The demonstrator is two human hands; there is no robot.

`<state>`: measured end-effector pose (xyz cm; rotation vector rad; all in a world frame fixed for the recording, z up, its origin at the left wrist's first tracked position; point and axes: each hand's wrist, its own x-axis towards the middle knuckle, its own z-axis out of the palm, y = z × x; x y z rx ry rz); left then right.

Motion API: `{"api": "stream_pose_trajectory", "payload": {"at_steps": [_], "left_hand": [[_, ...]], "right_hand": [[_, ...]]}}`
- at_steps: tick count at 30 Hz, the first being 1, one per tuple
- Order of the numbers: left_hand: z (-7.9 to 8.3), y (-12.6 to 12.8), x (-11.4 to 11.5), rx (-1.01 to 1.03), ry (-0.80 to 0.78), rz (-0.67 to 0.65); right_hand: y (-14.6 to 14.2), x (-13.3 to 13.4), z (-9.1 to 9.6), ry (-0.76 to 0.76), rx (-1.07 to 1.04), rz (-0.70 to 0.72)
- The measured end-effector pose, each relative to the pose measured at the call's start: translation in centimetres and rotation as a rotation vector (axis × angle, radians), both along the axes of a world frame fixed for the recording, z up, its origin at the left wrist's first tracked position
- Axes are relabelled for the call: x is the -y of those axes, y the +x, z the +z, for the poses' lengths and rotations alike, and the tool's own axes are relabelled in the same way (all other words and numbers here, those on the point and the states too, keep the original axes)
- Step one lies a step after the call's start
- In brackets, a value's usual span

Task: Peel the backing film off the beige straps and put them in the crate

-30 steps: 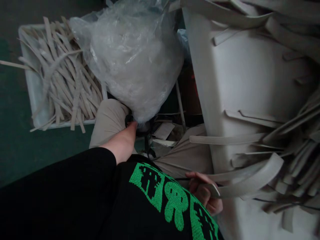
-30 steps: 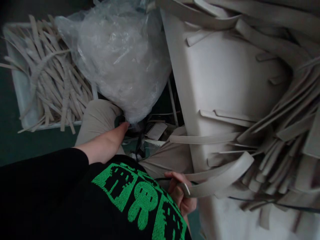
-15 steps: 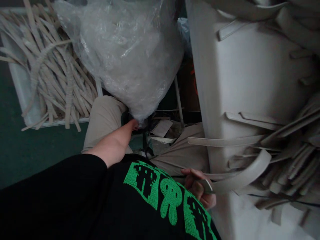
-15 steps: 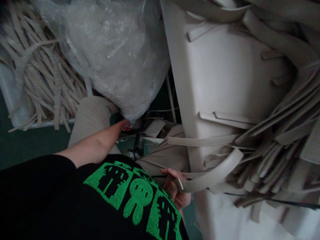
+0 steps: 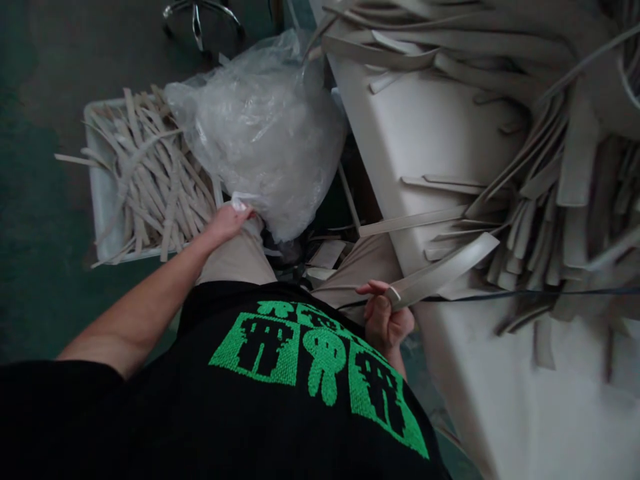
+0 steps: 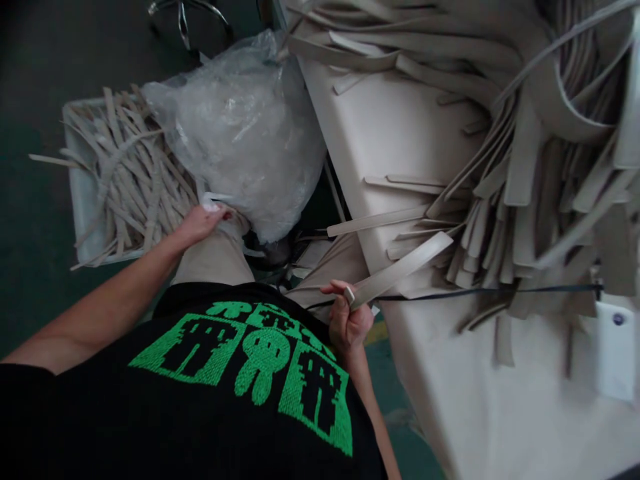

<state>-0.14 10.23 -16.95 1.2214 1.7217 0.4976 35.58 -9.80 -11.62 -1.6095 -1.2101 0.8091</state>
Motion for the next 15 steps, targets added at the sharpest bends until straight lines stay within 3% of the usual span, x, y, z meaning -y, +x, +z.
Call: {"api": "stream_pose_trajectory", "payload": {"at_steps": [2, 8, 15], "left_hand": [[2.2, -0.7, 1.7, 0.05, 0.143, 0.067], [8.0, -0.6, 5.3, 0.589, 0.079, 0.283], [11.8, 0.4, 6.1, 0.914, 0.032, 0.185]], "right_hand": [[-0.2, -0.2, 0.3, 0.049, -0.033, -0.038], [-1.3, -1.3, 2.2, -0.014, -0.158, -0.01], [-4.2, -5.2, 6.0, -0.167, -0.436, 0.299]]}}
